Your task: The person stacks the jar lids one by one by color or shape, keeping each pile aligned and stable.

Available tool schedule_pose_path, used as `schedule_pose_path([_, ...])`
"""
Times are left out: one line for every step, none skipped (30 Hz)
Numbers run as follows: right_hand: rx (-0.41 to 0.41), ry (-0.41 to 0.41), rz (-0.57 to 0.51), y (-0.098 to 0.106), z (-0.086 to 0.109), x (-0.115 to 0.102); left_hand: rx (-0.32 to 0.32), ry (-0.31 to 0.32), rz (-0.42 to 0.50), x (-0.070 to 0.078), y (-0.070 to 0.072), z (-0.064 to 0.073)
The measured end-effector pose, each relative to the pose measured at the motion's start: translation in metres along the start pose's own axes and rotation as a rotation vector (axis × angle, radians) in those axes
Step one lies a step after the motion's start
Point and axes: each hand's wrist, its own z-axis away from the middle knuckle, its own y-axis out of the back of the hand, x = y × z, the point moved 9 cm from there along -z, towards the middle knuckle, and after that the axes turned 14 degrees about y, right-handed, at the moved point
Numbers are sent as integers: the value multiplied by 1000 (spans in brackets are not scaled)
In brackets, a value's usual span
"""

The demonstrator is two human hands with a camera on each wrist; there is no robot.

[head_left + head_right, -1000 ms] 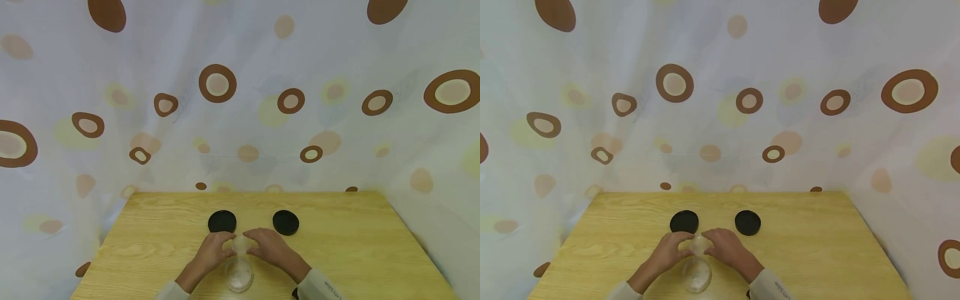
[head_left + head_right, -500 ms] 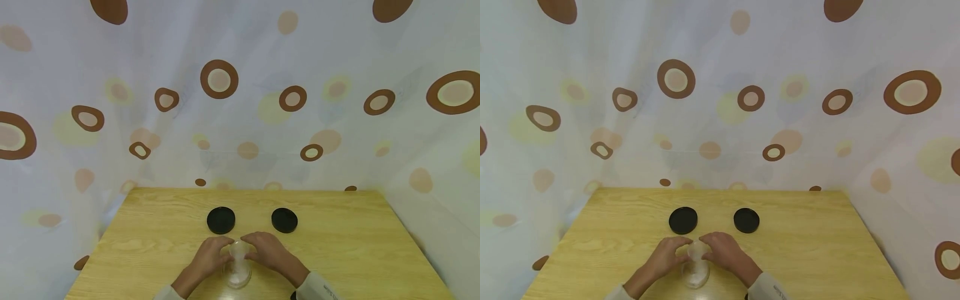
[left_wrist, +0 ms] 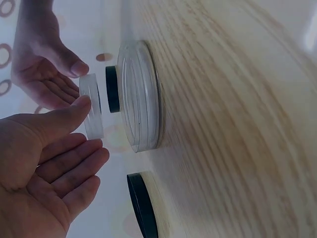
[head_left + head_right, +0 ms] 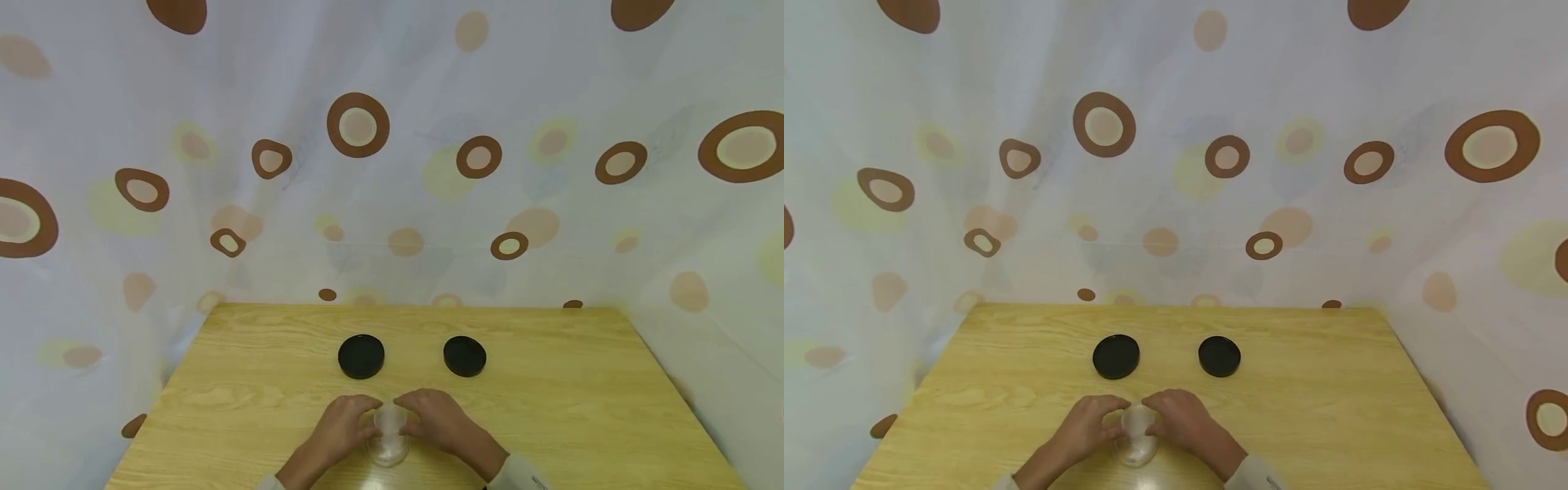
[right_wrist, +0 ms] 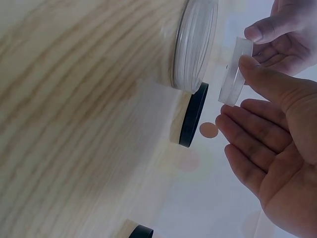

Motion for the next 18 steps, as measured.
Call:
schedule_pose_path([-2, 2, -2, 0, 1, -1, -2, -2, -7, 0, 0, 1])
schedule_pose_path([-3, 3, -3, -1, 1, -2, -3, -4, -13, 0, 0, 2])
schedule_pose_path([-2, 5, -6, -2, 1, -3, -5, -6, -15, 0, -1, 3])
schedule_pose_path([-1, 9, -4, -3, 1, -4, -9, -9, -17, 0, -1, 3])
schedule_pose_path([2, 16, 0, -4, 1, -5, -11, -13, -20, 0, -1, 4])
schedule_pose_path([3, 23, 4, -5, 1, -6, -15, -15, -25, 0, -2, 5])
schedule_pose_path([7, 31, 4, -6, 1, -6, -18, -19, -28, 0, -2, 5])
schedule_pose_path([15, 43, 7, -7, 2, -7, -15, -28, -34, 0, -2, 6])
schedule_pose_path([21, 53, 10, -7, 2, -8, -13, -34, -41, 1, -3, 6])
schedule_pose_path([24, 62, 15, -7, 2, -9, -10, -44, -52, 1, -3, 7])
schedule_pose_path([29, 81, 31, -6, 2, -11, -7, -52, -62, 2, -3, 7])
schedule_pose_path([30, 85, 31, -6, 2, -12, -3, -60, -74, 3, -3, 8])
schedule_pose_path([32, 88, 31, -6, 3, -13, 2, -68, -87, 3, -3, 9])
schedule_pose_path([30, 91, 36, -6, 3, -14, 5, -74, -96, 4, -3, 9])
schedule_pose_path([24, 87, 38, -6, 3, -14, 7, -78, -101, 5, -3, 10])
schedule_pose_path([17, 84, 39, -7, 2, -14, 10, -82, -107, 5, -3, 11])
schedule_pose_path([12, 80, 36, -9, 2, -14, 11, -83, -112, 5, -4, 12])
schedule_pose_path([2, 66, 24, -11, 2, -13, 12, -84, -115, 5, -5, 12])
